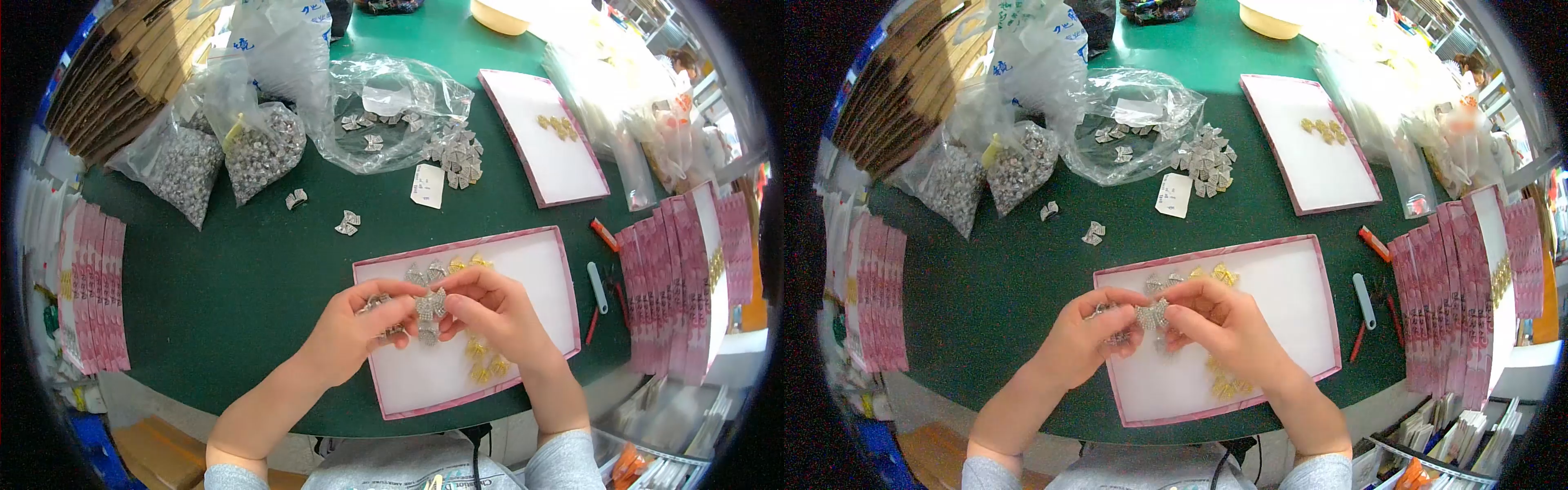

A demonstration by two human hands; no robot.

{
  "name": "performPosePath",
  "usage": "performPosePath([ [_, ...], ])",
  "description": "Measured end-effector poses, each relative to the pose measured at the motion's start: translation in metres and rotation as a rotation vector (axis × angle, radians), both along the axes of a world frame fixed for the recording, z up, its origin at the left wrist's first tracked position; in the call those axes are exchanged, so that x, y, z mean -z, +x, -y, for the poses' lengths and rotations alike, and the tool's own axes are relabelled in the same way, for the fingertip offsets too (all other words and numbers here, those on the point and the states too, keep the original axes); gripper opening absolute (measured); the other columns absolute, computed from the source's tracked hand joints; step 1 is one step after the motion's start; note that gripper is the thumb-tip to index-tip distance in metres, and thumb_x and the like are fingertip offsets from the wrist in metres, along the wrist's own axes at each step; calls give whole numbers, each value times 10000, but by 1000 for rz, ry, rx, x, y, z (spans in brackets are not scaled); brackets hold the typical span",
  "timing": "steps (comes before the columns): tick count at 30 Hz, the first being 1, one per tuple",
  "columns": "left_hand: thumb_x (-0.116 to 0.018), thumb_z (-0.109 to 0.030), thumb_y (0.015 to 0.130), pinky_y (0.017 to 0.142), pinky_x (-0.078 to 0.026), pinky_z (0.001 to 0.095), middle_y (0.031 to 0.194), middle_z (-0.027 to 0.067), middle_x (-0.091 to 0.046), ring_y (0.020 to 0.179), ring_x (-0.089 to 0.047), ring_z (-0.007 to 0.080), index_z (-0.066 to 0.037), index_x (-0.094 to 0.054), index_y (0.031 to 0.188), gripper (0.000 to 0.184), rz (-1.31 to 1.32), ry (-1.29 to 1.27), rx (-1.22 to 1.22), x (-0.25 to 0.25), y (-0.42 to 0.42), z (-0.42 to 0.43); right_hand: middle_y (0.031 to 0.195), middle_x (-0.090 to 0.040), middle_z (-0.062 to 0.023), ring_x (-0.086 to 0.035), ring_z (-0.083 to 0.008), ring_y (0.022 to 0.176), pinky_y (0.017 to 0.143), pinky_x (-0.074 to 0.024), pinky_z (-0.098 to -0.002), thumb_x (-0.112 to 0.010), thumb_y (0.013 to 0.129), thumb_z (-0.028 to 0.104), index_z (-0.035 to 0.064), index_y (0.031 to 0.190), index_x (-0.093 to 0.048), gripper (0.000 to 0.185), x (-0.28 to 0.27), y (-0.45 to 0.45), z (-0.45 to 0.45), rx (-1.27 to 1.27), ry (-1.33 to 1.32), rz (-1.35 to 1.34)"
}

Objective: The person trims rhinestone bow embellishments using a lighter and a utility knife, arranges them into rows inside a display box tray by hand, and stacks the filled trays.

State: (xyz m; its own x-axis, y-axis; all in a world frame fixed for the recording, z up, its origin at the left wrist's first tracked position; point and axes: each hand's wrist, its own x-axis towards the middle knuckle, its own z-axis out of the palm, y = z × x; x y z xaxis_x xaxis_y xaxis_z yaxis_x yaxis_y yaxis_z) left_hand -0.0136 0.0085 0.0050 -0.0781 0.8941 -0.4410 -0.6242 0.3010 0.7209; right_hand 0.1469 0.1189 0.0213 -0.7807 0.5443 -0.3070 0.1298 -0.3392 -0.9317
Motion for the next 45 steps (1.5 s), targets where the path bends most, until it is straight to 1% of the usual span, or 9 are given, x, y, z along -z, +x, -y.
performPosePath([
  [3,-509,-189,883,740,-516,297,907,85,-587,778,-582,151,-8,-536,1085,273,548,-135,-185,0,-8,-1,837,-610,-99,-612,-144,734,651,-537,-280,-538,854,63,-43,1037,-517,213,-2,1,-4,9,-74,-18],
  [6,-493,-214,892,829,-510,329,930,86,-589,807,-588,165,-2,-527,1084,287,694,-44,-214,4,-9,2,848,-609,-95,-609,-144,761,662,-539,-284,-544,857,76,-42,1031,-516,212,-2,2,-5,12,-95,-39],
  [12,-531,-166,880,732,-514,274,948,64,-581,834,-570,126,-29,-525,1126,282,360,-53,-102,7,-5,3,836,-611,-114,-615,-151,730,634,-545,-279,-535,845,43,-42,1013,-516,189,-2,0,-3,36,-102,-50],
  [18,-569,-95,851,702,-491,249,945,57,-569,817,-557,116,-34,-526,1144,302,241,-66,-59,1,2,5,841,-611,-119,-617,-154,723,620,-550,-280,-534,844,34,-43,1008,-514,182,0,0,-2,33,-96,-57],
  [21,-567,-67,848,697,-475,253,949,60,-560,819,-555,126,-27,-522,1152,309,203,18,-63,3,4,6,846,-610,-122,-617,-156,722,618,-551,-281,-537,844,34,-43,1008,-512,183,1,0,-2,29,-93,-60],
  [24,-594,-49,813,653,-482,250,917,45,-572,779,-559,133,-50,-548,1118,308,136,20,-92,3,7,5,850,-610,-126,-617,-159,720,617,-552,-281,-540,843,31,-44,1006,-511,182,1,0,-2,31,-99,-67],
  [27,-597,-42,809,658,-483,253,934,44,-571,784,-558,133,-53,-550,1115,309,128,35,-94,3,7,6,848,-611,-128,-618,-160,717,616,-552,-281,-542,842,29,-44,1005,-510,182,1,-1,-2,35,-101,-67],
  [30,-560,-41,848,700,-459,261,923,69,-562,814,-551,128,-12,-528,1140,296,142,56,-88,3,7,6,844,-611,-129,-620,-160,714,615,-551,-278,-542,842,28,-44,1006,-510,182,1,0,-1,38,-90,-61],
  [45,-534,-46,862,691,-454,257,878,81,-581,801,-547,126,-13,-534,1139,279,166,19,-104,1,5,5,850,-606,-120,-617,-156,718,607,-552,-275,-535,850,43,-43,1014,-510,187,1,-1,-2,25,-66,-68],
])
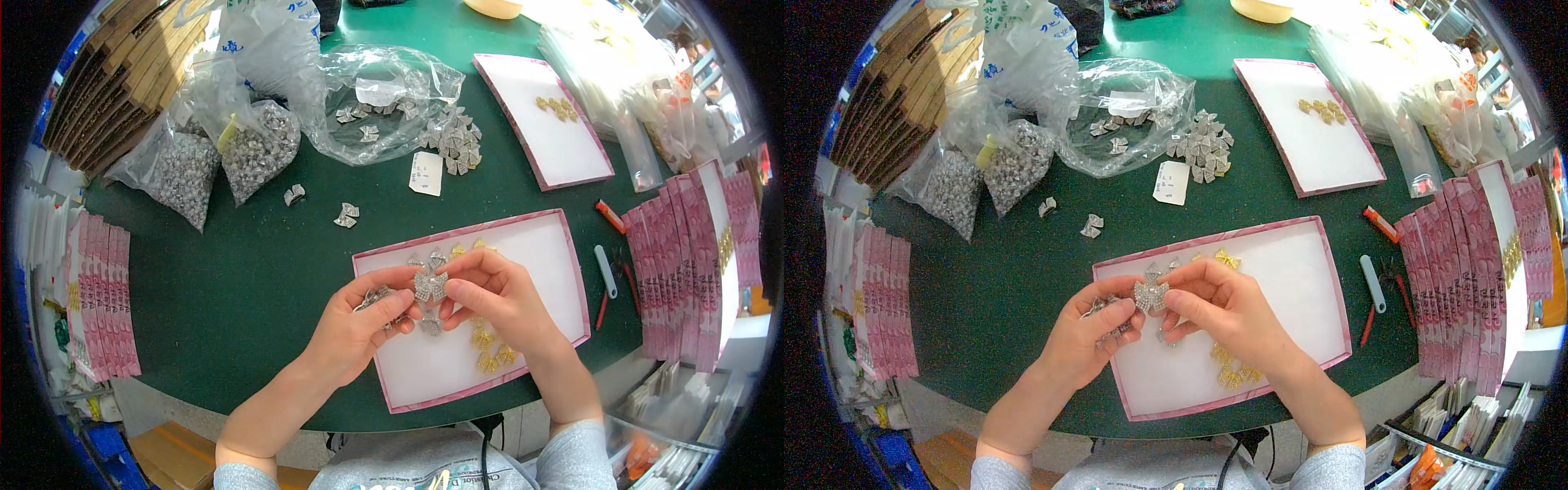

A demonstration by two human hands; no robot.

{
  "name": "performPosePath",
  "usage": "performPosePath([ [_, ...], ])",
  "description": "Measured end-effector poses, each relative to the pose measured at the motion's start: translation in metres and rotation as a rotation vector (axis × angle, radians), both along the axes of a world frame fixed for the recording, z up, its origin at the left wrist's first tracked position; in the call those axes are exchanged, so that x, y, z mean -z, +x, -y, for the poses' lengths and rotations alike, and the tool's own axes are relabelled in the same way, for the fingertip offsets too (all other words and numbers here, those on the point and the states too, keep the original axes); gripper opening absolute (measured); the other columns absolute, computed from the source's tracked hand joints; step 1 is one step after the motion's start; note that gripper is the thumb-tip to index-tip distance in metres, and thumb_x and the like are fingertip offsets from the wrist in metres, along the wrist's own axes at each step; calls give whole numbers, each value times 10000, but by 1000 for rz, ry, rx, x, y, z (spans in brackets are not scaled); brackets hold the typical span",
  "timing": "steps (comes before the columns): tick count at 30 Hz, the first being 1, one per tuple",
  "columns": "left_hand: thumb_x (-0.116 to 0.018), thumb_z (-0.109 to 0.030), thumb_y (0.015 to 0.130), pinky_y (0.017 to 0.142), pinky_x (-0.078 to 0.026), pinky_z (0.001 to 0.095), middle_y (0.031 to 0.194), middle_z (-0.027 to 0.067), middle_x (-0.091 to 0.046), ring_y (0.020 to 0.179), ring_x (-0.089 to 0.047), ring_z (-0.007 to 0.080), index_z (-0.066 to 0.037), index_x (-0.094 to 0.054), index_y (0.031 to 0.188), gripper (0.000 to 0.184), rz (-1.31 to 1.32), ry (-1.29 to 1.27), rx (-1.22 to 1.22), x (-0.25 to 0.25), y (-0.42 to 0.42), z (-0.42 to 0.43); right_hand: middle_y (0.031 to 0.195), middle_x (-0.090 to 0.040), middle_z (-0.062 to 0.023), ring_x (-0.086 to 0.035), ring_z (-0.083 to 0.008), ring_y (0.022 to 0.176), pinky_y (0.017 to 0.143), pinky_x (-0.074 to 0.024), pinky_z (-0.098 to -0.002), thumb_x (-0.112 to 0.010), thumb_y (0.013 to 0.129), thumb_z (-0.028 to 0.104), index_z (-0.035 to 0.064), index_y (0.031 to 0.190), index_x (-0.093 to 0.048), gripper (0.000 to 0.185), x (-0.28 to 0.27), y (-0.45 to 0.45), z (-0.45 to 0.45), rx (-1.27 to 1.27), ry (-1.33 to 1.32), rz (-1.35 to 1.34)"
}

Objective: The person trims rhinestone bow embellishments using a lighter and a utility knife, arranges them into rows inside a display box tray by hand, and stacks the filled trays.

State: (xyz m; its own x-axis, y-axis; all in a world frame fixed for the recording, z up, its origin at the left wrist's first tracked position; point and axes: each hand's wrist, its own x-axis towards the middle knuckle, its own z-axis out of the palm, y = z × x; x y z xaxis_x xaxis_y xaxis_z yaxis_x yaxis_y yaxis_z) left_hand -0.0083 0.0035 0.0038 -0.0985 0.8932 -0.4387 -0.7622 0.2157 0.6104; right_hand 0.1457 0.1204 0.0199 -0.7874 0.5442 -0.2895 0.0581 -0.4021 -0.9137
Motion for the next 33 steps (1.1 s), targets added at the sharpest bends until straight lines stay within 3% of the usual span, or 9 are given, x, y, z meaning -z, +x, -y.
performPosePath([
  [22,-585,-38,823,598,-434,214,856,51,-546,714,-538,110,-19,-550,1094,274,-193,-7,-21,0,4,-1,876,-601,-115,-602,-149,747,629,-545,-281,-520,878,100,-43,1027,-521,206,0,0,-2,3,-54,18],
  [28,-582,-19,817,599,-432,216,845,51,-544,705,-530,108,-11,-546,1087,273,-160,-8,-41,-1,3,-1,856,-603,-82,-593,-129,781,639,-536,-262,-550,844,55,-18,993,-540,166,0,4,-4,105,255,120],
  [33,-582,-15,815,603,-433,219,846,51,-542,716,-535,109,-10,-544,1089,277,-151,38,-41,2,2,-1,919,-595,-65,-595,-145,805,646,-522,-259,-599,777,0,24,946,-570,174,8,2,-3,148,801,71],
])
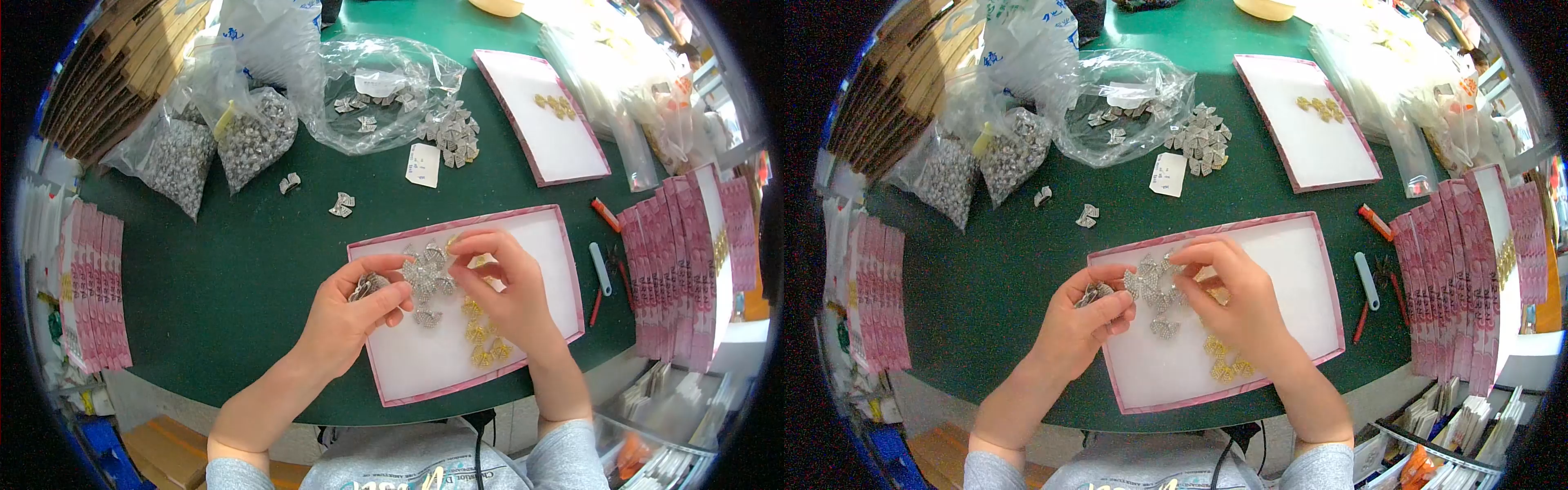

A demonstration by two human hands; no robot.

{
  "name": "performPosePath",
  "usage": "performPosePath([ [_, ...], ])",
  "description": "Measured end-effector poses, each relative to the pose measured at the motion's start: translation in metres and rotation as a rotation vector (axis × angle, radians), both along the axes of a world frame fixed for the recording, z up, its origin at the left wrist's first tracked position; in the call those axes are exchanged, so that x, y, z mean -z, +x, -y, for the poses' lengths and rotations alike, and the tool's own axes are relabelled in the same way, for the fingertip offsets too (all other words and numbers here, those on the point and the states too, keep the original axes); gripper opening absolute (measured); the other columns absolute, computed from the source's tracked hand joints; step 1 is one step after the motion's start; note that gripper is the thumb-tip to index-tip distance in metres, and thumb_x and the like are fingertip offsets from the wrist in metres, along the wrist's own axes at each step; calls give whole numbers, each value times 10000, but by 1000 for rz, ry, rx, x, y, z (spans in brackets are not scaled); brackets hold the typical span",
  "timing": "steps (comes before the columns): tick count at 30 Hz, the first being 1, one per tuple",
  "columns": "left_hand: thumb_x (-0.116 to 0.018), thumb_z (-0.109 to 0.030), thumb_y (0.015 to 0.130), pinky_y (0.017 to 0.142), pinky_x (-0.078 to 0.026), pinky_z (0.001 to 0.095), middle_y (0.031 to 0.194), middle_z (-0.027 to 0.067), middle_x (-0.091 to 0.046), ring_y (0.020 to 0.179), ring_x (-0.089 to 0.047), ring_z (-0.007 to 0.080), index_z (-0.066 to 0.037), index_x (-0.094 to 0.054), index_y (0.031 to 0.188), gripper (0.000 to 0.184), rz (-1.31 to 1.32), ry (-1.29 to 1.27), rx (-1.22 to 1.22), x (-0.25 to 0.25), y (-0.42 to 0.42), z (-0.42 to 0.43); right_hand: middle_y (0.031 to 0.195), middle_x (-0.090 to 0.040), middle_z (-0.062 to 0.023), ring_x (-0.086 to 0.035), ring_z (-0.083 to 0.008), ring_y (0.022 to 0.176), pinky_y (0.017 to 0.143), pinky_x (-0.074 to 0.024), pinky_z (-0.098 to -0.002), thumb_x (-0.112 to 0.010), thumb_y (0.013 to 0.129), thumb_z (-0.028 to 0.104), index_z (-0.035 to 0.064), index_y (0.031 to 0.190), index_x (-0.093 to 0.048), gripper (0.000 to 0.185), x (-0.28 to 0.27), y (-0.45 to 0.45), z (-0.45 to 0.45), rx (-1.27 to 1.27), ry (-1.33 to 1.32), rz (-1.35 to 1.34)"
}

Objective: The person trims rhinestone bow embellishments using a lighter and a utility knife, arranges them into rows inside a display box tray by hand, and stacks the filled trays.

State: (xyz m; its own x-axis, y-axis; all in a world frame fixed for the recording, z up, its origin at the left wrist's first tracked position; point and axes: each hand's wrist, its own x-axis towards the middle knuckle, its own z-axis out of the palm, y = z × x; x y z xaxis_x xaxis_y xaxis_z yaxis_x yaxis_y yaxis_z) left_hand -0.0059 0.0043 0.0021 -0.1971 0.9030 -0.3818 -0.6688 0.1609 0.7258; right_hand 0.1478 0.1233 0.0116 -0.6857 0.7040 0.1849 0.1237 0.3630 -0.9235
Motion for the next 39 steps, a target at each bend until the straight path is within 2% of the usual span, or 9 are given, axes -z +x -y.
performPosePath([
  [7,-587,-31,818,613,-441,219,863,44,-544,754,-553,114,-15,-542,1096,283,38,-43,16,-1,-1,0,934,-585,-79,-594,-218,772,597,-497,-282,-656,639,10,46,908,-602,277,-3,-5,-4,-160,740,-48],
  [15,-525,-111,870,582,-461,191,905,32,-501,746,-513,93,-37,-498,1135,277,86,-139,67,-14,-4,0,859,-600,-72,-579,-228,723,593,-478,-301,-675,624,-7,41,854,-612,244,-11,9,7,-22,750,-24],
  [18,-474,-147,903,486,-441,147,889,35,-472,716,-480,79,-34,-486,1112,238,853,-86,-69,-1,-22,5,820,-588,-72,-563,-231,701,579,-468,-303,-692,625,-27,43,832,-616,231,-14,26,19,50,658,66],
  [19,-461,-137,908,390,-405,138,831,32,-462,660,-461,68,-29,-508,1051,185,828,-146,-148,-11,-22,5,814,-585,-72,-560,-231,700,574,-465,-304,-693,623,-27,44,830,-617,231,-10,33,25,62,640,103],
  [22,-502,-182,891,415,-380,123,781,38,-530,633,-526,82,9,-503,1076,267,557,94,100,-7,-28,13,815,-572,-56,-552,-213,706,585,-444,-301,-693,601,-10,55,833,-617,253,8,44,38,69,683,193],
  [26,-594,-97,814,403,-360,164,679,-12,-490,537,-498,56,-31,-559,990,191,-556,-82,309,-21,-11,15,842,-563,-45,-550,-195,748,637,-431,-303,-659,590,35,60,859,-615,274,21,42,42,42,848,274],
  [27,-652,-51,751,405,-390,199,680,-5,-486,515,-511,74,-60,-588,961,220,-967,128,325,-12,-7,14,850,-567,-48,-550,-202,751,644,-434,-307,-655,587,37,58,867,-620,283,21,41,42,21,871,300],
  [31,-671,-59,671,433,-452,260,657,47,-487,496,-533,136,-71,-606,981,317,-1690,436,315,-1,13,6,879,-577,-43,-551,-196,781,666,-430,-304,-610,600,90,58,884,-629,287,23,42,41,-53,916,347],
  [39,-572,-86,671,397,-424,250,652,20,-448,512,-525,136,-32,-591,985,320,-1908,558,478,3,20,-8,906,-569,-56,-552,-198,810,683,-431,-310,-601,637,96,46,900,-603,268,21,52,27,-95,727,314],
])
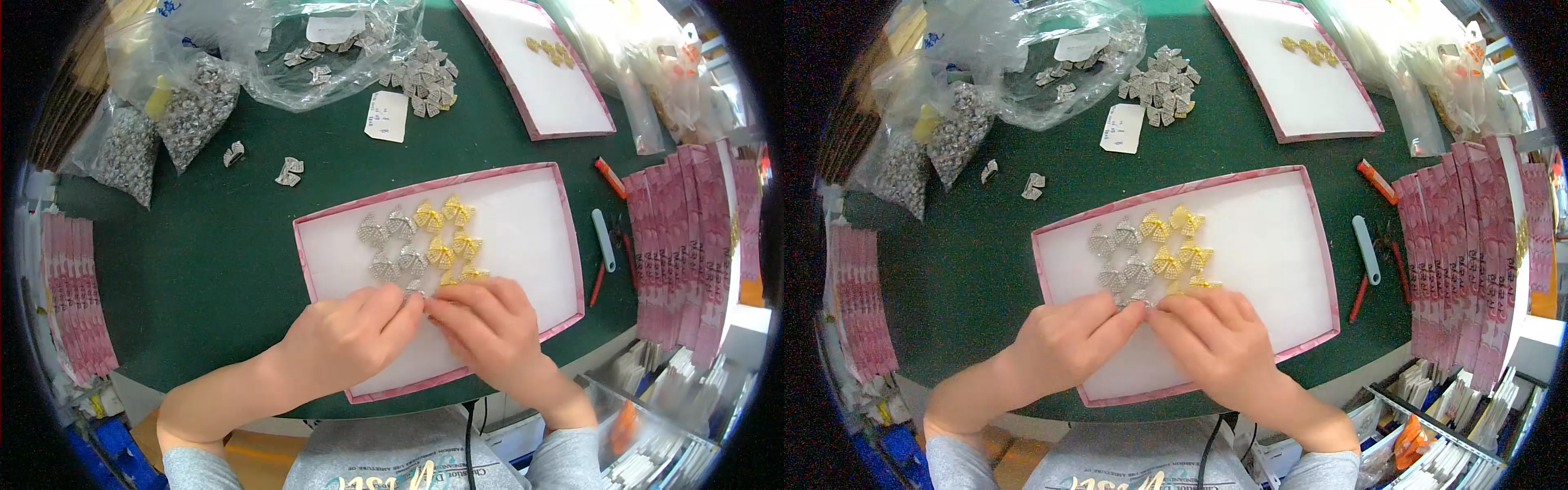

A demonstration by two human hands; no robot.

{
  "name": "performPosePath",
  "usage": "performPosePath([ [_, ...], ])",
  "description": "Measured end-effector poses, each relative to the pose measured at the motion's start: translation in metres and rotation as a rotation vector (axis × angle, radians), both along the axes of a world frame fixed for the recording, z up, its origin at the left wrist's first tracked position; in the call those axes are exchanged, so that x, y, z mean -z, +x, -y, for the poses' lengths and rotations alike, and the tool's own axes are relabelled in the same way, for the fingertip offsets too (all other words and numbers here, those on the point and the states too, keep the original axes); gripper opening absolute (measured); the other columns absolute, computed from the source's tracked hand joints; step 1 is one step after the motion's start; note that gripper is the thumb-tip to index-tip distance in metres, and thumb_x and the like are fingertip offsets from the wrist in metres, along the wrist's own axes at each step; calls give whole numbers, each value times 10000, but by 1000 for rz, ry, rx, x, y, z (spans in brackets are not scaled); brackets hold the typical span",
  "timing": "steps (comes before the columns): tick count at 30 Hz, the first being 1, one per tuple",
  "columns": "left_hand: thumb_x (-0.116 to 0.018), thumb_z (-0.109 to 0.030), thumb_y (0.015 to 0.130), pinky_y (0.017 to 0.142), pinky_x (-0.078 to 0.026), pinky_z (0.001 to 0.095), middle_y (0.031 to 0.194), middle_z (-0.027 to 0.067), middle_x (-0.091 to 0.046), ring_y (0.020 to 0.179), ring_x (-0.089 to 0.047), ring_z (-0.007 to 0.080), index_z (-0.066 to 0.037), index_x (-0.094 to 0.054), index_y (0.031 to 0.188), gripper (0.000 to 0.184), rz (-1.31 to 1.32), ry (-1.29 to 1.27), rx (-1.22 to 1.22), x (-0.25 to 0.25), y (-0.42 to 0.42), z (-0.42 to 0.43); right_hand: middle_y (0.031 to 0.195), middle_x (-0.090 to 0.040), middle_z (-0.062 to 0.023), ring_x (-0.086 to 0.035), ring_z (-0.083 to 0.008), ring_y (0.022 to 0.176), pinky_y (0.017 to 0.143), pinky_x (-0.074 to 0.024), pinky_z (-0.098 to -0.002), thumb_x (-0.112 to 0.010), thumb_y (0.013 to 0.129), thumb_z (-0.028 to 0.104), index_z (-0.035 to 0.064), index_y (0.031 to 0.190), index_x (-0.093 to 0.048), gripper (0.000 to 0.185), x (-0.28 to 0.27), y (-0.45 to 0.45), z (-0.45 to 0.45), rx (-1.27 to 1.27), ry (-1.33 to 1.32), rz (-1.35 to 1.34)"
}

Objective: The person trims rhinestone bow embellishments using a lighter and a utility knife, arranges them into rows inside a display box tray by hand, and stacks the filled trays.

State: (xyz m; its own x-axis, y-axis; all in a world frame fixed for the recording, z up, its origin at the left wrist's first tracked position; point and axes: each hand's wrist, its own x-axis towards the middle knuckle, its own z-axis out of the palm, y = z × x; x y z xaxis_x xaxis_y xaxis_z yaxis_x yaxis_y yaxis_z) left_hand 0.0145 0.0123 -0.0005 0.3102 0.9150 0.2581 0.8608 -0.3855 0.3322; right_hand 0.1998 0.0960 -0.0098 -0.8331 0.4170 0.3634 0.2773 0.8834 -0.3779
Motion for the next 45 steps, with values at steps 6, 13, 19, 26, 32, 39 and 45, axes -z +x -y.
performPosePath([
  [6,-573,-87,661,406,-426,250,648,22,-444,511,-522,133,-27,-590,982,327,-56,-57,29,-5,2,-3,855,-565,-52,-532,-216,786,673,-432,-319,-667,614,92,57,876,-591,275,-8,-2,-17,52,-75,44],
  [13,-572,-83,646,399,-411,242,638,22,-443,494,-502,133,-16,-594,969,331,-91,-81,30,-9,4,-1,843,-538,-54,-527,-203,804,680,-426,-299,-565,625,104,26,875,-555,262,-7,-3,-20,9,75,103],
  [19,-577,-78,670,386,-405,252,634,26,-448,486,-501,134,-10,-591,972,310,-58,-53,7,-2,8,-3,864,-549,-61,-535,-196,810,697,-430,-294,-568,623,108,17,884,-556,277,-2,-1,-18,24,90,78],
  [26,-645,-79,685,394,-414,260,625,40,-476,496,-523,150,-19,-598,944,270,-9,-135,-97,-8,12,-1,905,-549,-71,-528,-196,863,752,-434,-316,-574,627,109,29,909,-576,294,-5,0,-18,-15,53,75],
  [32,-697,-27,699,426,-393,199,626,50,-556,518,-533,87,-18,-631,846,161,616,-209,-443,-23,-26,2,948,-562,-48,-508,-210,848,726,-439,-331,-699,605,117,69,900,-640,305,-3,-2,-14,-97,38,38],
  [39,-480,-221,903,475,-381,206,778,40,-530,609,-498,100,8,-511,1056,277,2286,-745,-367,-10,-44,9,1009,-548,-59,-505,-220,929,801,-427,-341,-645,653,113,72,902,-617,254,-1,-4,-14,-100,-29,71],
  [45,-439,-226,923,806,-511,323,979,89,-548,921,-555,181,-6,-464,1139,310,2573,-824,-395,-1,-22,0,970,-554,-58,-511,-235,862,753,-432,-338,-691,619,82,76,929,-617,318,-16,-7,-17,-50,-124,-80],
])
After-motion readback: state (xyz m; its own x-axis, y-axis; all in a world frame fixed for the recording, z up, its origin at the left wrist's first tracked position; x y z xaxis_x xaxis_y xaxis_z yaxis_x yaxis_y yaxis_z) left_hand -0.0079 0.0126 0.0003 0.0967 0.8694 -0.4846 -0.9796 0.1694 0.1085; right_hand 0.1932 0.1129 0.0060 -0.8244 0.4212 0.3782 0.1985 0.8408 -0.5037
